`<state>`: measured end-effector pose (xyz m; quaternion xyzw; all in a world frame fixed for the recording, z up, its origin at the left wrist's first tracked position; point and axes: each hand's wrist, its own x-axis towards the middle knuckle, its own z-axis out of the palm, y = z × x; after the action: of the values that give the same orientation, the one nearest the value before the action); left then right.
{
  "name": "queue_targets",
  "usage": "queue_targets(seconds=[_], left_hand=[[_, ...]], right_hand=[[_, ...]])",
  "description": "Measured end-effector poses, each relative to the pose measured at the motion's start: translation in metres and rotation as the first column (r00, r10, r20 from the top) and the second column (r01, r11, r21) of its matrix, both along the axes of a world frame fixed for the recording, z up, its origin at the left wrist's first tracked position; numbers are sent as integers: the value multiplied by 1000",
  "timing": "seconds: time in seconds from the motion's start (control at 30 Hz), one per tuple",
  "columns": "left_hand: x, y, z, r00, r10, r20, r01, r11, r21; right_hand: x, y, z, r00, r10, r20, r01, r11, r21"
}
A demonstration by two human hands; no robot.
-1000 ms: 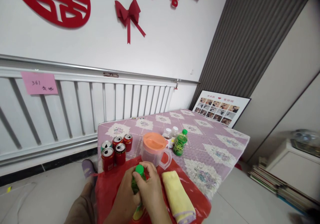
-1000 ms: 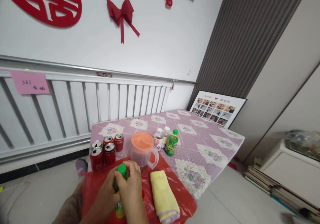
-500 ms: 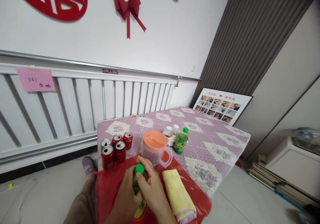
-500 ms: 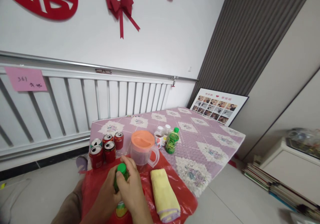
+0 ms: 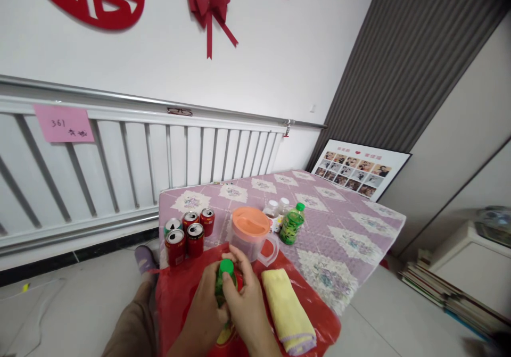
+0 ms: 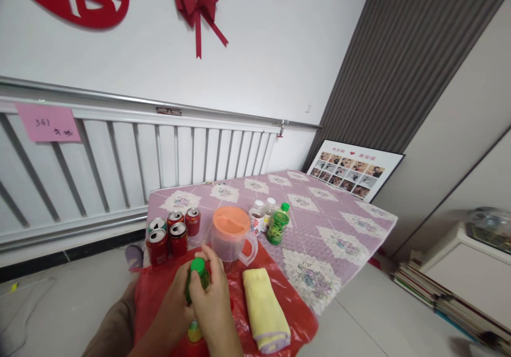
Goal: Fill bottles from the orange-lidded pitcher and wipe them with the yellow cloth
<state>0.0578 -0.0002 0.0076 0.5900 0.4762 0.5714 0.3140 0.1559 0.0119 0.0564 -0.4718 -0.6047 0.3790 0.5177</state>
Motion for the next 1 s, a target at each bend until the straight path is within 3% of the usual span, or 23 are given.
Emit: queue_targets(seconds=[0.3, 0.53, 0.8, 1.0], left_hand=[[0, -4, 9, 999, -12, -36, 11, 1000, -19], [0, -3, 5, 999, -6, -32, 6, 1000, -18], [-1, -4, 8, 998, -49, -34, 48, 998, -35], [-1, -3, 9, 999, -38, -13, 38, 999, -17]], right_hand=[[-1, 4, -7, 996, -87, 22, 86, 996, 29], [1, -2, -1, 1000, 9, -3, -9, 1000, -27], [-3, 4, -9, 997, -74, -10, 73, 997, -19], [1, 1, -9, 996, -10, -94, 5, 998, -55]])
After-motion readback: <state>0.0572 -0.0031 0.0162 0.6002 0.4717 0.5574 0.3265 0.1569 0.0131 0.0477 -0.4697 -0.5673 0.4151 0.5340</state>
